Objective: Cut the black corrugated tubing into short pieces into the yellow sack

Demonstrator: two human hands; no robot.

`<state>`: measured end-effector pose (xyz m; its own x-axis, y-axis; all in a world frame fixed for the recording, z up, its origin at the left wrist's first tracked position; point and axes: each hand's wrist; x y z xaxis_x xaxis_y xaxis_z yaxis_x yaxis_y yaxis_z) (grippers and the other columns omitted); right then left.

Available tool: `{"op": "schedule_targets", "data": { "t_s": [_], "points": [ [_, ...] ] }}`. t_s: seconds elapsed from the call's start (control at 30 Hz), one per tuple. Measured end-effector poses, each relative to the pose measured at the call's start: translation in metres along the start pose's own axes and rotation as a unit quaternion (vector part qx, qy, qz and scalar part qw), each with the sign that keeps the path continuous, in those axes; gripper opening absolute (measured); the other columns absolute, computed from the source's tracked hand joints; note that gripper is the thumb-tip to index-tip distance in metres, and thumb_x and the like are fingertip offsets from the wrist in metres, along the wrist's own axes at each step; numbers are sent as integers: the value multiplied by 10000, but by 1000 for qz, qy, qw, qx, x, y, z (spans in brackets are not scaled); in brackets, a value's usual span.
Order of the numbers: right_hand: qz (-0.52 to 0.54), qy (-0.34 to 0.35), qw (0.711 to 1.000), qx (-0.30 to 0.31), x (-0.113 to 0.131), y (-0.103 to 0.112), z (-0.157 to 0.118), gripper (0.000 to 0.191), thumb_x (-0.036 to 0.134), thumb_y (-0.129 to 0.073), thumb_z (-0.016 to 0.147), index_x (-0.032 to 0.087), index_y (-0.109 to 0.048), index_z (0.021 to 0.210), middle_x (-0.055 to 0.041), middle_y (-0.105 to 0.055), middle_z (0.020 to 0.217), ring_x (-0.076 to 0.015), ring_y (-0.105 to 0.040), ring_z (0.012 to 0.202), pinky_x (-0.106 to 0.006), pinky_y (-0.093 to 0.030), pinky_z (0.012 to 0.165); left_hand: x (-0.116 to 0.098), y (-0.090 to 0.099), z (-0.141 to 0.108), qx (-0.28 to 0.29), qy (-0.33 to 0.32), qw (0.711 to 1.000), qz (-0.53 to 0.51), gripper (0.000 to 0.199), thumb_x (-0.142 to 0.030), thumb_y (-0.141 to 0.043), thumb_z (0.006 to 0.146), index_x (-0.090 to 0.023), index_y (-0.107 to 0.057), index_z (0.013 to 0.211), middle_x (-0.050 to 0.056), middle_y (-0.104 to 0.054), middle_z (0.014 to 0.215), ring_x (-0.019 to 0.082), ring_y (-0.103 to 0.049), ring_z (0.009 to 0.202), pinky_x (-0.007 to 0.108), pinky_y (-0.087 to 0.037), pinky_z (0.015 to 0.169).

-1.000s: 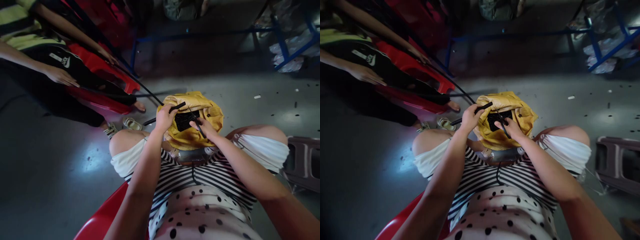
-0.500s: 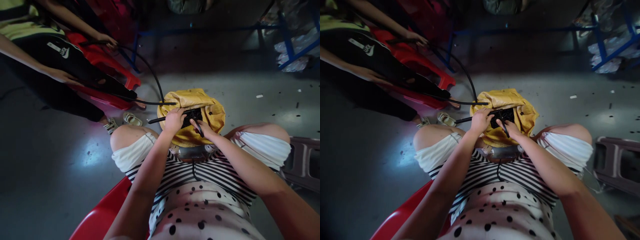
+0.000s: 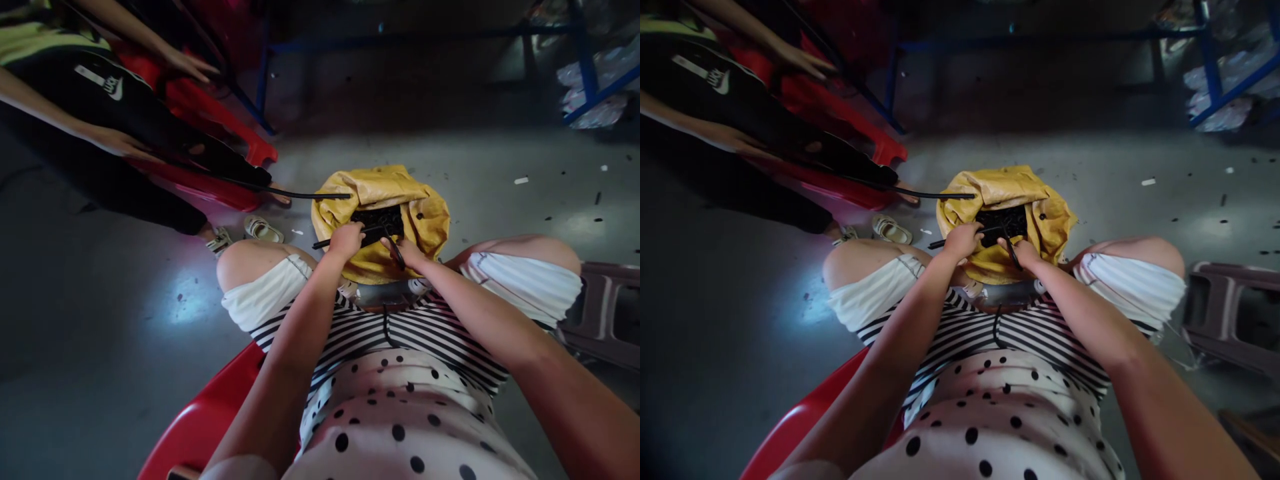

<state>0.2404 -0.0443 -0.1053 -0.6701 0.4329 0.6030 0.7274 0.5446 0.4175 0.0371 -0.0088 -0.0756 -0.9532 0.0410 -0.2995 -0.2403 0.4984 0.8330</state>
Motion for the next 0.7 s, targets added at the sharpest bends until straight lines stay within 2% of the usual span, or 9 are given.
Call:
{"op": "schedule_targets", "data": {
  "t_s": [0.1,0.2,0.37,0.7],
  "points": [
    [-17,-2,999,43,-2,1,-3,847,930,-322,912,204,-583,563,-99,-606,515,-196,-615,533,-306,-485,626,5,-3,1,71,45,996,25,351,-288,-541,1031,-223,-716,1329,124,-744,1328,278,-690,1240,331,-549,961],
    [-29,-25,997,72,-2,0,-5,841,939,-361,893,207,-590,547,-92,-582,474,-204,-615,508,-322,-504,644,8,-5,0,110,64,991,44,323,-305,-562,1019,-218,-742,1272,138,-741,1336,287,-694,1244,332,-552,964],
    [-12,-37,998,47,-9,-8,-4,774,923,-482,863,220,-573,552,-66,-554,466,-200,-600,473,-325,-482,572,12,-8,0,110,67,991,32,303,-306,-582,1004,-212,-756,1234,154,-754,1303,306,-709,1218,350,-559,952],
    [-32,-45,998,33,-12,-12,-5,703,844,-541,897,231,-548,553,-91,-587,538,-250,-656,555,-363,-503,635,11,-4,-3,103,63,992,41,287,-247,-616,969,-214,-742,1226,160,-740,1334,323,-689,1260,350,-544,952]
  ]
}}
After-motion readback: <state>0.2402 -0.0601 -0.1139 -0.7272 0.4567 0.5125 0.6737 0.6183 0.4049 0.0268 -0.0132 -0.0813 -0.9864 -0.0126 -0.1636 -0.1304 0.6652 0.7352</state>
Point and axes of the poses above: each hand's wrist, its own z-axis towards the middle knuckle, its own y-axis out of the back of the hand, x = y × z
